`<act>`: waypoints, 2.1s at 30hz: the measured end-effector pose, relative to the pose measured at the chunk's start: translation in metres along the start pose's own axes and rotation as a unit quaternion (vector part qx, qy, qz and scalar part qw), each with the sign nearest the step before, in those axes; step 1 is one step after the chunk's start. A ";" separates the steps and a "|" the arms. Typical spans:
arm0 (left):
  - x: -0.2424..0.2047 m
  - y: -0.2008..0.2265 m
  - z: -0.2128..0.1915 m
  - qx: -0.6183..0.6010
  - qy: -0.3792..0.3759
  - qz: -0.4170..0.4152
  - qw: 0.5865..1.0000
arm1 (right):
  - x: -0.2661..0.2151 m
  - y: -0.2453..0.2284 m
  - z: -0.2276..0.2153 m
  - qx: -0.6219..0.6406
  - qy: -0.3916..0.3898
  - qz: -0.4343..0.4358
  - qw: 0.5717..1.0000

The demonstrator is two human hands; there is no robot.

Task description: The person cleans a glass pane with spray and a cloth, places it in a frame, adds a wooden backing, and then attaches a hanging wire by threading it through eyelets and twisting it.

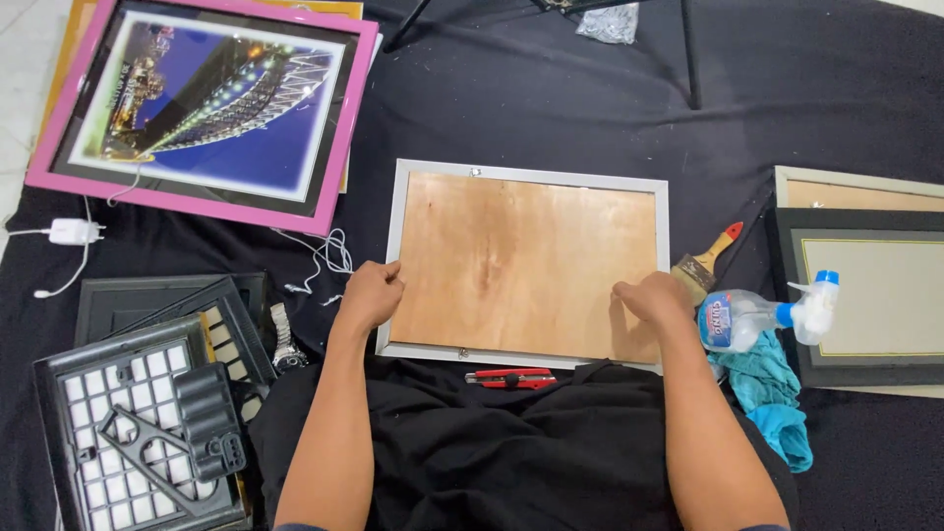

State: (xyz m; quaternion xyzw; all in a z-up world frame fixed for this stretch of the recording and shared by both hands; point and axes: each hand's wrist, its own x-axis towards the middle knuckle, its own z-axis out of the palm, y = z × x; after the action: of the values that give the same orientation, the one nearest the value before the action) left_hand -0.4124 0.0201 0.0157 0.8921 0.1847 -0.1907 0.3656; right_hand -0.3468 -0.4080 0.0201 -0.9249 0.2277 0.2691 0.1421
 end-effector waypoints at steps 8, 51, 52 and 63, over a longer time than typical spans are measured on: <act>0.002 -0.001 0.004 0.028 -0.008 0.008 1.000 | 0.015 0.007 0.011 0.027 0.014 0.016 0.999; 0.007 -0.023 0.017 0.012 0.124 0.066 0.990 | -0.074 -0.067 0.059 -0.298 0.023 -0.328 0.896; 0.007 -0.026 0.017 0.011 0.125 0.066 0.990 | -0.075 -0.065 0.059 -0.299 0.024 -0.329 0.895; 0.006 -0.032 0.007 -0.090 0.082 0.009 0.993 | -0.068 -0.065 0.056 -0.281 0.000 -0.334 0.900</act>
State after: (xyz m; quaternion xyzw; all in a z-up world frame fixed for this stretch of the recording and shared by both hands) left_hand -0.4239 0.0374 -0.0099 0.8698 0.2220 -0.0963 0.4300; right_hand -0.3895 -0.3069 0.0218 -0.9482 -0.1800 0.2584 -0.0425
